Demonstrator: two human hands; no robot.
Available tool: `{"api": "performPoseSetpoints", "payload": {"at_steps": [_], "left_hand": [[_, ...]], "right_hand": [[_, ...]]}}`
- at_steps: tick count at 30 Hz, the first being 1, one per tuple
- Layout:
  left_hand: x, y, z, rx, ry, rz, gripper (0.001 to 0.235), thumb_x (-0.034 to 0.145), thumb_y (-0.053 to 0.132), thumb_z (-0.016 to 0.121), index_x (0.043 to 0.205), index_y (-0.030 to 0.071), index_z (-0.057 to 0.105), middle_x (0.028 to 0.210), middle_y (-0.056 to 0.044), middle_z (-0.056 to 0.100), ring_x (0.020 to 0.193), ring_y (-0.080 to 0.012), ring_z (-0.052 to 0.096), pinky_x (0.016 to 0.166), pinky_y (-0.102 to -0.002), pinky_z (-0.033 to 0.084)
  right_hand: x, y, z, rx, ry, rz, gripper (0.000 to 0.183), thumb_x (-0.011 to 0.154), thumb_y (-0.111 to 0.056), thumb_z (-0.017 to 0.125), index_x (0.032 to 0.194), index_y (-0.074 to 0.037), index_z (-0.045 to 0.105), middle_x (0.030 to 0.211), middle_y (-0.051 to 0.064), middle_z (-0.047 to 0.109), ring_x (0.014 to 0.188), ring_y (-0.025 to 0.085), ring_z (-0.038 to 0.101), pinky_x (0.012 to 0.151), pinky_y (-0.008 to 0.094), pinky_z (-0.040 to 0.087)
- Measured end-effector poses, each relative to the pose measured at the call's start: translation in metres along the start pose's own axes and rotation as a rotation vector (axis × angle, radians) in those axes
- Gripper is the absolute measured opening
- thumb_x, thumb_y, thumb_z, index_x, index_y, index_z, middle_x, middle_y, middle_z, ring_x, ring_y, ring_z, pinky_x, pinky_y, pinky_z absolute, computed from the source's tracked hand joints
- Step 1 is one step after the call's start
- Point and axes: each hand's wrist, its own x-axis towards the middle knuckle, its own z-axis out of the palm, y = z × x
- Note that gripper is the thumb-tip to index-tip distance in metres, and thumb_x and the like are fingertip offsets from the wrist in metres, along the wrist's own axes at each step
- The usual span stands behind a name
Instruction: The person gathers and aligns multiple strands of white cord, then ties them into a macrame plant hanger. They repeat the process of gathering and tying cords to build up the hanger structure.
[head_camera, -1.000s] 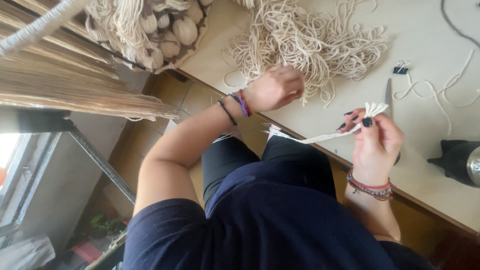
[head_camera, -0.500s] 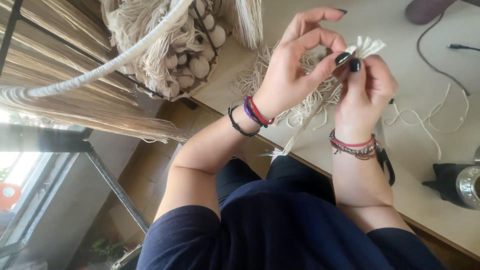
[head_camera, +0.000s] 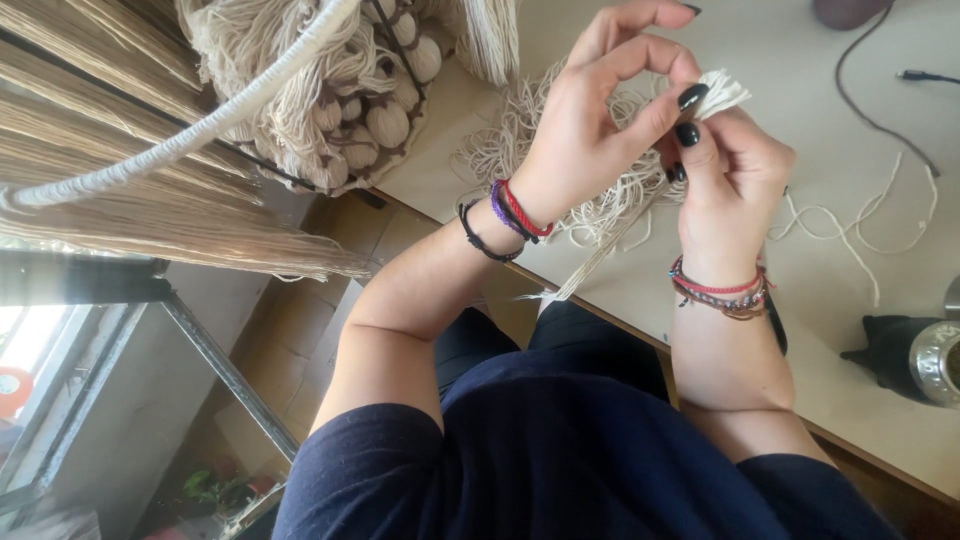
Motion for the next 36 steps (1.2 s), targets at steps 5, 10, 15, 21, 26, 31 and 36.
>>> {"api": "performPoseSetpoints", "payload": {"at_steps": [5,10,15,21,26,31,36], "left_hand": [[-0.003,-0.013,-0.001,0.014,-0.144,0.087,0.026,0.104,0.025,0.043,0.118,0.016,0.062,0.136,-0.004,0.061,0.133,-0.0223,0.058,0.116,-0.041,0.037],[-0.037,-0.090,0.013,0.089,-0.587,0.094,0.049,0.113,0.035,0.023,0.150,0.017,0.048,0.160,-0.010,0.049,0.156,-0.0356,0.037,0.129,-0.056,0.008],[-0.035,-0.102,-0.009,0.188,-0.492,0.120,0.018,0.107,0.019,0.053,0.097,0.016,0.069,0.087,0.003,0.062,0.097,-0.0179,0.061,0.106,-0.045,0.027],[-0.026,-0.107,-0.034,0.205,-0.486,-0.026,0.032,0.110,0.028,0.039,0.090,0.017,0.061,0.083,0.005,0.057,0.095,-0.0165,0.059,0.104,-0.046,0.029],[-0.037,-0.126,-0.032,0.572,-0.388,-0.059,0.026,0.107,0.019,0.050,0.084,0.018,0.063,0.078,0.001,0.060,0.085,-0.0199,0.060,0.100,-0.046,0.037],[-0.065,-0.117,0.037,0.669,-0.323,0.172,0.041,0.089,-0.007,0.058,0.128,0.002,0.064,0.128,-0.018,0.065,0.110,-0.0346,0.070,0.084,-0.044,0.065],[-0.098,-0.106,0.097,0.059,-0.813,-0.015,0.074,0.100,0.023,0.068,0.160,0.027,0.024,0.159,-0.007,0.051,0.129,-0.0260,0.069,0.112,-0.044,0.052]], "right_hand": [[-0.006,0.011,-0.014,0.013,-0.003,0.096,0.038,0.112,-0.030,0.064,0.095,0.004,0.062,0.079,0.010,0.056,0.072,0.015,0.047,0.069,0.029,0.038],[-0.009,0.008,-0.038,0.238,0.057,0.243,0.020,0.112,-0.007,0.059,0.096,0.004,0.059,0.096,0.014,0.062,0.069,0.014,0.049,0.063,0.026,0.044],[-0.022,0.022,-0.080,0.120,0.201,0.320,0.017,0.113,-0.004,0.057,0.099,0.002,0.062,0.093,0.012,0.060,0.070,0.010,0.044,0.061,0.019,0.032],[-0.048,0.056,-0.137,-0.235,0.248,0.249,0.023,0.119,-0.010,0.058,0.107,0.007,0.069,0.090,0.012,0.060,0.068,0.011,0.044,0.061,0.024,0.033],[-0.061,0.049,-0.164,-0.263,0.308,0.249,0.029,0.124,-0.019,0.065,0.109,0.006,0.068,0.090,0.010,0.057,0.069,0.010,0.042,0.063,0.023,0.032],[-0.064,0.027,-0.151,-0.282,0.235,0.204,0.028,0.123,-0.013,0.060,0.108,0.010,0.068,0.091,0.015,0.061,0.073,0.014,0.048,0.067,0.025,0.035],[-0.067,0.017,-0.151,-0.281,0.250,0.195,0.033,0.124,-0.020,0.065,0.109,0.009,0.069,0.088,0.013,0.060,0.073,0.015,0.052,0.073,0.026,0.042]]}}
